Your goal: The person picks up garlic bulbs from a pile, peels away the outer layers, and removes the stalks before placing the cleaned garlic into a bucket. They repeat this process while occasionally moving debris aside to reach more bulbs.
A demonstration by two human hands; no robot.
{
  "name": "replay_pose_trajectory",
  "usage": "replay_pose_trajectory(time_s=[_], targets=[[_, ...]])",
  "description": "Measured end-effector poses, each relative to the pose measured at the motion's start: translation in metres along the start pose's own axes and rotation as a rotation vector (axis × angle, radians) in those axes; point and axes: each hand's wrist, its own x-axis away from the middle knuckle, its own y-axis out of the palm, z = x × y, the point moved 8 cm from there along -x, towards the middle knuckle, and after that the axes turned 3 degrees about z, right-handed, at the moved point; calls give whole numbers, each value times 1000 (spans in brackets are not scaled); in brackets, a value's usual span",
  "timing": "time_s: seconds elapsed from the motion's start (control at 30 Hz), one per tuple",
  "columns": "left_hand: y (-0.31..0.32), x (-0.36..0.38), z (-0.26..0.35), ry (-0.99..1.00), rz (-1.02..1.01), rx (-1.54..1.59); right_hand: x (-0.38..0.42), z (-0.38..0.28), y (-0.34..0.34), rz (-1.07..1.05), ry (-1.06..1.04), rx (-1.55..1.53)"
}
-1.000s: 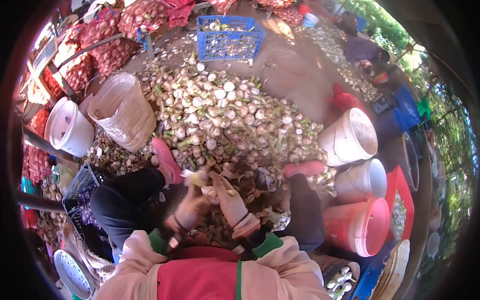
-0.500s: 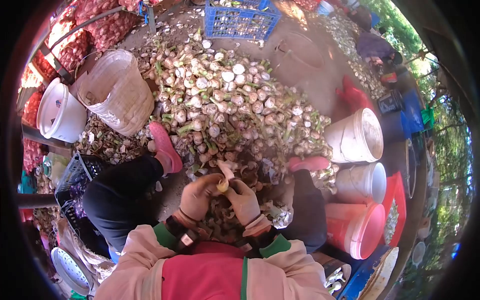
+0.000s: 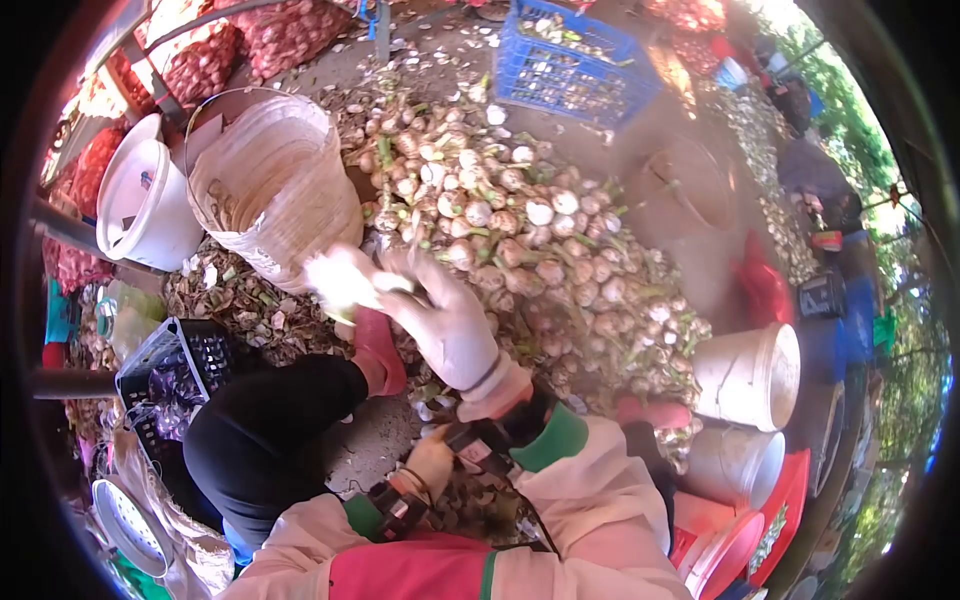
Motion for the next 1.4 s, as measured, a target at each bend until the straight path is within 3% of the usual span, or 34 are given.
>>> replay_pose_trajectory(time_s=[0.03,0.1,0.13,0.17,0.23,0.3,0.4,0.43,0.5,0.57,0.63,0.67,0.7,0.73,0.77,0.83,0.9,0.97,1.0,1.1,1.13,1.17,1.23,1.27,1.3,1.37,1.4], targets=[[5,0,5,-54,-17,28,-14,-23,28,-80,116,-531],[7,-2,18,-203,-86,157,-57,4,21,15,7,-156],[13,-6,-10,-386,-92,418,-77,36,10,9,-41,280],[11,-8,-14,-392,-81,418,-92,74,-4,-1,-92,717],[3,-11,-21,-446,-12,365,-77,146,-26,-90,-147,1246],[-1,-14,-17,-439,27,349,-45,214,-61,-129,-53,1504],[-2,-18,-25,-449,32,343,-15,217,-70,-82,-88,1290],[-6,-24,-35,-351,82,342,1,214,-72,-74,-83,1295],[-12,-28,-27,-242,112,340,33,204,-99,175,145,889],[-25,-27,1,-370,291,698,87,184,-84,198,663,140],[-14,-16,47,-367,142,1030,125,121,-57,62,427,385],[-9,-24,18,-275,70,1130,136,99,-53,81,429,390],[-15,-32,12,110,33,793,136,49,-43,67,17,736],[-15,-21,16,125,46,748,151,9,-25,47,-413,1070],[-16,-13,28,150,58,703,163,3,-28,71,-421,1083],[-12,1,48,173,37,636,183,10,-56,220,-16,1075],[-6,12,59,208,23,571,199,-11,-49,293,-19,1129],[1,19,51,4,14,1009,220,-11,-34,170,36,1112],[4,25,56,20,-1,998,233,-21,-27,144,-29,1122],[16,59,80,95,-16,719,266,-48,-38,278,-74,1075],[22,55,79,276,-233,502,278,-53,-51,370,-112,1032],[28,50,69,280,-248,495,282,-54,-56,388,-116,1034],[65,50,38,-251,-473,1046,283,-67,-58,358,-334,903],[78,85,74,-368,-290,922,293,-41,-57,273,-199,896],[82,88,72,-371,-305,906,300,-33,-63,296,-201,898],[72,78,78,-73,-275,338,312,-47,-82,554,-282,1033],[66,73,99,311,-379,-108,315,-54,-93,592,-199,954]])
